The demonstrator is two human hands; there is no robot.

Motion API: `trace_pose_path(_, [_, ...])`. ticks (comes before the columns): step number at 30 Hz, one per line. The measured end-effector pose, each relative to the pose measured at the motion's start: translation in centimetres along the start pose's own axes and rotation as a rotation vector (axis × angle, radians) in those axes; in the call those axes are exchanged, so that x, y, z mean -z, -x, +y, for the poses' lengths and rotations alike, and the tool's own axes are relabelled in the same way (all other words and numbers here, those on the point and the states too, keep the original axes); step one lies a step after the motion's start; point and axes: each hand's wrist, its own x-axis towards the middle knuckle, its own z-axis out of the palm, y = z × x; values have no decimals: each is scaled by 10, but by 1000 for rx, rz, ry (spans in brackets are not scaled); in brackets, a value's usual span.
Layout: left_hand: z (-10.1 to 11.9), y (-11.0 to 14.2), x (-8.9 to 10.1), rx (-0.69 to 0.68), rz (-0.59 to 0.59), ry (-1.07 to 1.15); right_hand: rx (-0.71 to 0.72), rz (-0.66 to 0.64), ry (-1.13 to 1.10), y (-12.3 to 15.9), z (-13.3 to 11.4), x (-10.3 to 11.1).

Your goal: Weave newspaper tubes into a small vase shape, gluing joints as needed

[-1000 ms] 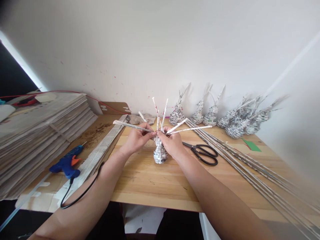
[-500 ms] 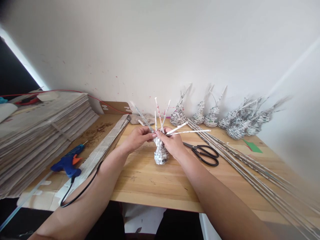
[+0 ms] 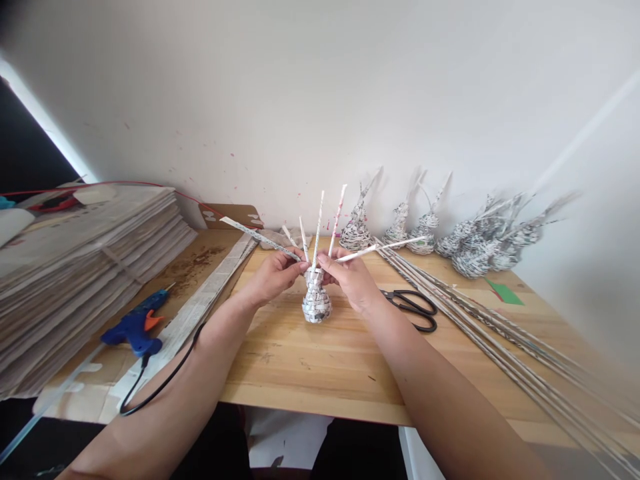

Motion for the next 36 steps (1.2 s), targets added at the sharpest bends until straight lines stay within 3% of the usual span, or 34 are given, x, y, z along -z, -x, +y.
trace_pose_path(10, [0, -1, 1, 86, -46, 90, 17, -7, 46, -1, 0, 5])
trace_pose_path(17, [-6, -4, 2, 133, 11, 129, 0, 13, 23, 0, -4, 3])
trace_pose_path(28, [-6, -4, 4, 148, 12, 141, -10, -172, 94, 0, -2, 14])
trace_pose_path(36, [-1, -2, 0, 120, 6, 118, -16, 14, 61, 2, 4, 2])
